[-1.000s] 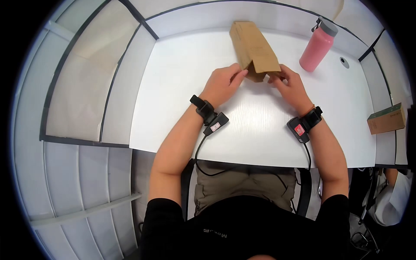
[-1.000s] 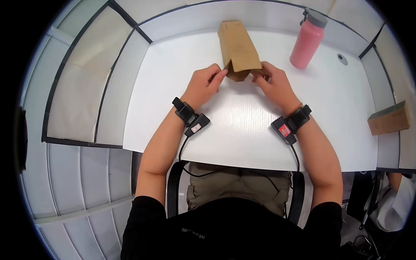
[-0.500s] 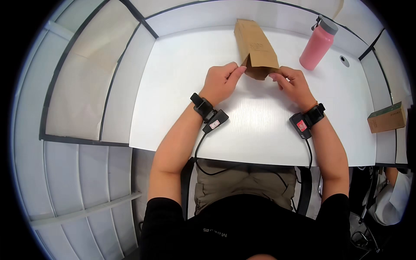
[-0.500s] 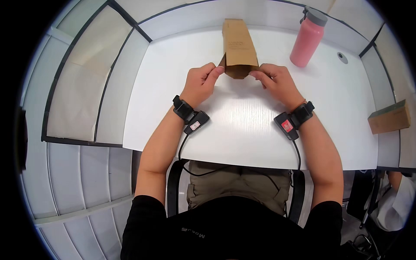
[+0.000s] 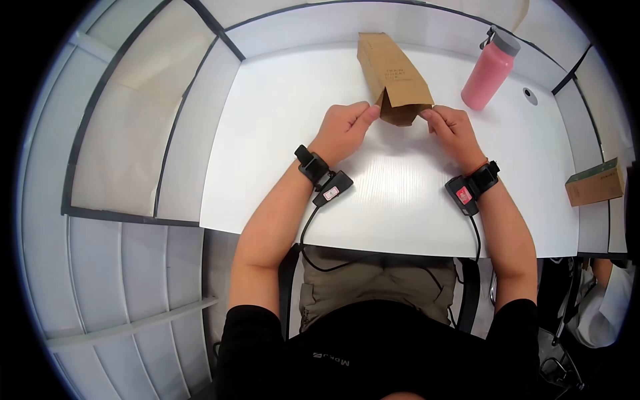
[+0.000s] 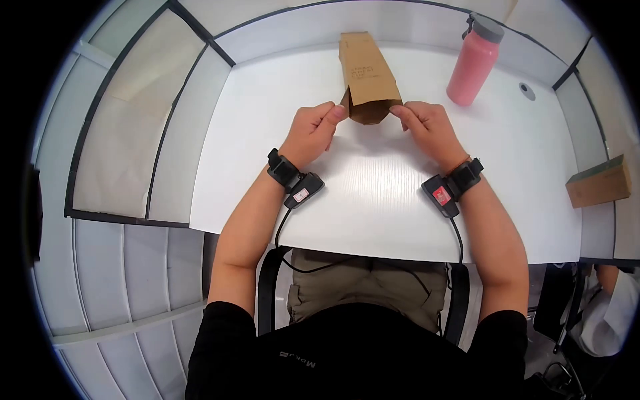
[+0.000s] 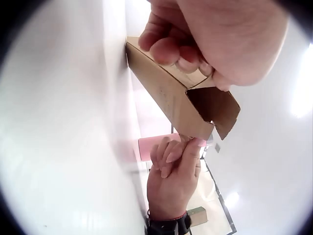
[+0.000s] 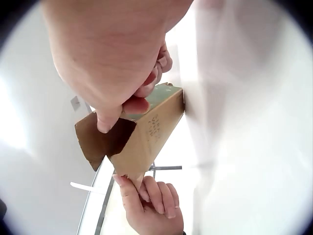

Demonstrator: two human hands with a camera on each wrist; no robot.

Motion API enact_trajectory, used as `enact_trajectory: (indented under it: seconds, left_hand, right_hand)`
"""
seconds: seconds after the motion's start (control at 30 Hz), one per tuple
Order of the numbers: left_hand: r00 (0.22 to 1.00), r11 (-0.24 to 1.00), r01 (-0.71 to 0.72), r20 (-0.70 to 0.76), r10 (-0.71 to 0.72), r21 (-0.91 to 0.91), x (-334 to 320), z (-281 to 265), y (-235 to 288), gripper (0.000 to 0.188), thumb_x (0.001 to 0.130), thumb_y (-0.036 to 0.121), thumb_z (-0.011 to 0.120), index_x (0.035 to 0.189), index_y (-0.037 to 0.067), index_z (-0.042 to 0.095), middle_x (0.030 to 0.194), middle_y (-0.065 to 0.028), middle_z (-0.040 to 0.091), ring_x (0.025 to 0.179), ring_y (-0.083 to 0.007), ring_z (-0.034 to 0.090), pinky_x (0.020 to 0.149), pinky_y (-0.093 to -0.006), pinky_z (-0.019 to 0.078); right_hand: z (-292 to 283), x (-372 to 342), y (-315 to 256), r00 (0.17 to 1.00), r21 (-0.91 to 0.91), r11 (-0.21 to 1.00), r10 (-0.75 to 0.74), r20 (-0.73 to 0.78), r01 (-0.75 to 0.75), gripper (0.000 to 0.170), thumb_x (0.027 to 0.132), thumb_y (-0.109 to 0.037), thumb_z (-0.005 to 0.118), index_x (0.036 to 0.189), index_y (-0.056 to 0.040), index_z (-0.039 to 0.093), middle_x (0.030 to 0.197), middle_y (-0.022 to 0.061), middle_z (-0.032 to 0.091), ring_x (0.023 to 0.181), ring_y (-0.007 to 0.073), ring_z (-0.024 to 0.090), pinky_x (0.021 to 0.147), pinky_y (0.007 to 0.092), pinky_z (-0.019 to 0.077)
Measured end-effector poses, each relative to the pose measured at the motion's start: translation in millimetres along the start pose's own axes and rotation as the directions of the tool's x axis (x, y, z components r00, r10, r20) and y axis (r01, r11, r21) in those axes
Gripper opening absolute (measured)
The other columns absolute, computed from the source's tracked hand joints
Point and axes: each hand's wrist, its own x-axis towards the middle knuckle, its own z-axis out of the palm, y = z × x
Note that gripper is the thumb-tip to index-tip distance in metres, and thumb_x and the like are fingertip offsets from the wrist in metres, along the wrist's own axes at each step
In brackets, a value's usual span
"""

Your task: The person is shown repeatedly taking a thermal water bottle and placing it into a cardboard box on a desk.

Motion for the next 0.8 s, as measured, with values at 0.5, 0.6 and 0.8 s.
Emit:
enact_trajectory:
  seconds: [0.5, 0.6, 0.8]
  left_hand:
    - [0.995, 0.989, 0.020, -0.094, -0.034, -0.147, 1.7, 0.3, -0.2, 0.042, 0.109, 0.032, 0.048, 0.085, 0.001, 0.062, 0.074, -0.0057, 0.069, 0.053, -0.0080, 0.054, 0.052, -0.0252, 0.0467]
    - [0.997, 0.984, 0.064, -0.030, -0.070, -0.168, 0.7, 2.6, 0.2, 0.040, 0.109, 0.030, 0.046, 0.088, 0.000, 0.063, 0.082, -0.0079, 0.072, 0.055, -0.0079, 0.055, 0.052, -0.0253, 0.0471]
    - [0.984, 0.906, 0.178, 0.094, -0.153, -0.384, -0.3, 9.0, 0.8, 0.035, 0.108, 0.028, 0.050, 0.095, 0.000, 0.067, 0.086, -0.0066, 0.073, 0.057, -0.0077, 0.056, 0.055, -0.0252, 0.0485]
  right_hand:
    - [-36.7, 16.8, 23.8, 0.597, -0.546, 0.835, -0.472, -0.649, 0.067, 0.053, 0.084, -0.032, 0.081, 0.116, 0.0018, 0.056, 0.104, 0.0121, 0.052, 0.095, 0.0246, 0.051, 0.082, 0.0374, 0.0426]
    - [-59.1, 17.0, 43.2, 0.618, -0.584, 0.801, -0.395, -0.680, -0.131, 0.087, 0.078, -0.039, 0.086, 0.136, 0.0079, 0.042, 0.129, 0.0216, 0.045, 0.117, 0.0333, 0.048, 0.103, 0.0450, 0.0395]
    - [-58.1, 21.6, 60.2, 0.708, -0.393, 0.885, -0.110, -0.698, -0.249, 0.103, 0.077, -0.043, 0.086, 0.147, 0.0091, 0.032, 0.143, 0.0257, 0.039, 0.134, 0.0395, 0.042, 0.112, 0.0464, 0.0371]
